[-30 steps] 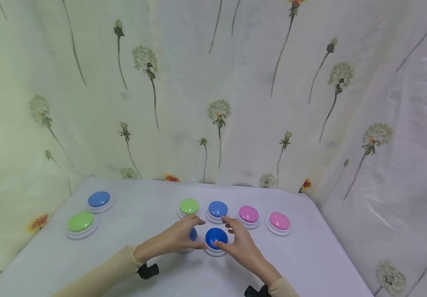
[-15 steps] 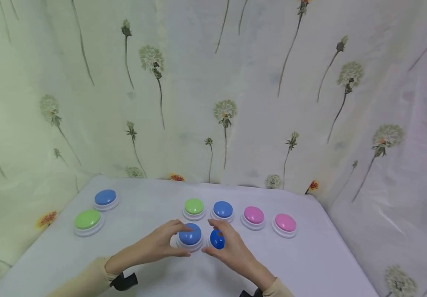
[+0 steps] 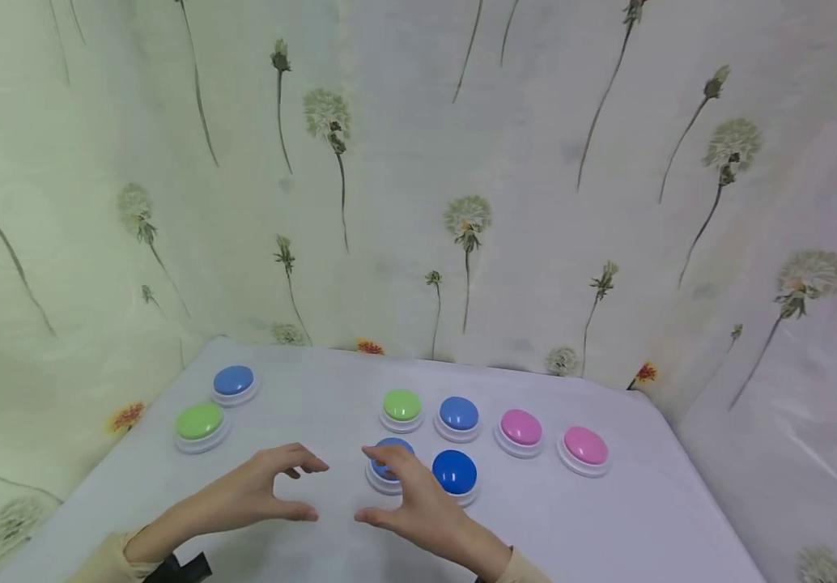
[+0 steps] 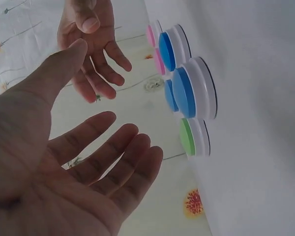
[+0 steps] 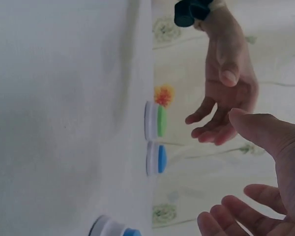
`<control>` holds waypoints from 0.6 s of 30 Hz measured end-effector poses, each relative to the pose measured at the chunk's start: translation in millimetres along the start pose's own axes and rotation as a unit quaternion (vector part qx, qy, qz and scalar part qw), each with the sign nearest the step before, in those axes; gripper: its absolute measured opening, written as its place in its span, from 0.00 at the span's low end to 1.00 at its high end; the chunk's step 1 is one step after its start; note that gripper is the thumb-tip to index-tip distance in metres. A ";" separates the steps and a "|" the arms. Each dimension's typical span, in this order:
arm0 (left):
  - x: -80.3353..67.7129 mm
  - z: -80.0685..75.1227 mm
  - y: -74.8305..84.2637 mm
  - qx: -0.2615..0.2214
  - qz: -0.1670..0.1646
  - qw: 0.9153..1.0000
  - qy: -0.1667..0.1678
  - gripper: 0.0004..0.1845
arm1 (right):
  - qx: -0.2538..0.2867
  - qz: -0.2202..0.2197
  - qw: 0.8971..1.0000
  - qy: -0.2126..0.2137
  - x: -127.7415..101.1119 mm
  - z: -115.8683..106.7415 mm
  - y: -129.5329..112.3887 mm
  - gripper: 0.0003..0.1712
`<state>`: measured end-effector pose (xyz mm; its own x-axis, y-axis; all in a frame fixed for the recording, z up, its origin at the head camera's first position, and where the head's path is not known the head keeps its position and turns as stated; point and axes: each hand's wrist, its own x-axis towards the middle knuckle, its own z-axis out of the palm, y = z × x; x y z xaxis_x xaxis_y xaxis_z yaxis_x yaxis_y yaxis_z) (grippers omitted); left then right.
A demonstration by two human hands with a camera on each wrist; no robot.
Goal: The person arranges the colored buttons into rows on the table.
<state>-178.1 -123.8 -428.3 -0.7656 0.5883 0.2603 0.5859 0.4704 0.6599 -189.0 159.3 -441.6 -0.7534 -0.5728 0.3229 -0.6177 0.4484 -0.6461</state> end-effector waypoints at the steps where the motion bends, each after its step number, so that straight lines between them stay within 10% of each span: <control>1: -4.2 -2.0 -2.2 -0.002 -0.003 1.000 0.002 0.25 | -0.003 -0.004 1.000 -0.005 1.2 3.4 -0.4 0.40; 18: -79.7 -70.7 -57.7 -0.063 -0.063 0.996 0.017 0.20 | 0.024 -0.038 0.997 -0.067 73.2 70.9 -15.7 0.42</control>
<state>-169.6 -244.4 -437.2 -0.8402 0.5071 0.1922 0.4485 0.4506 0.7719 -218.5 61.7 -456.8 -0.6656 -0.6920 0.2796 -0.6588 0.3687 -0.6558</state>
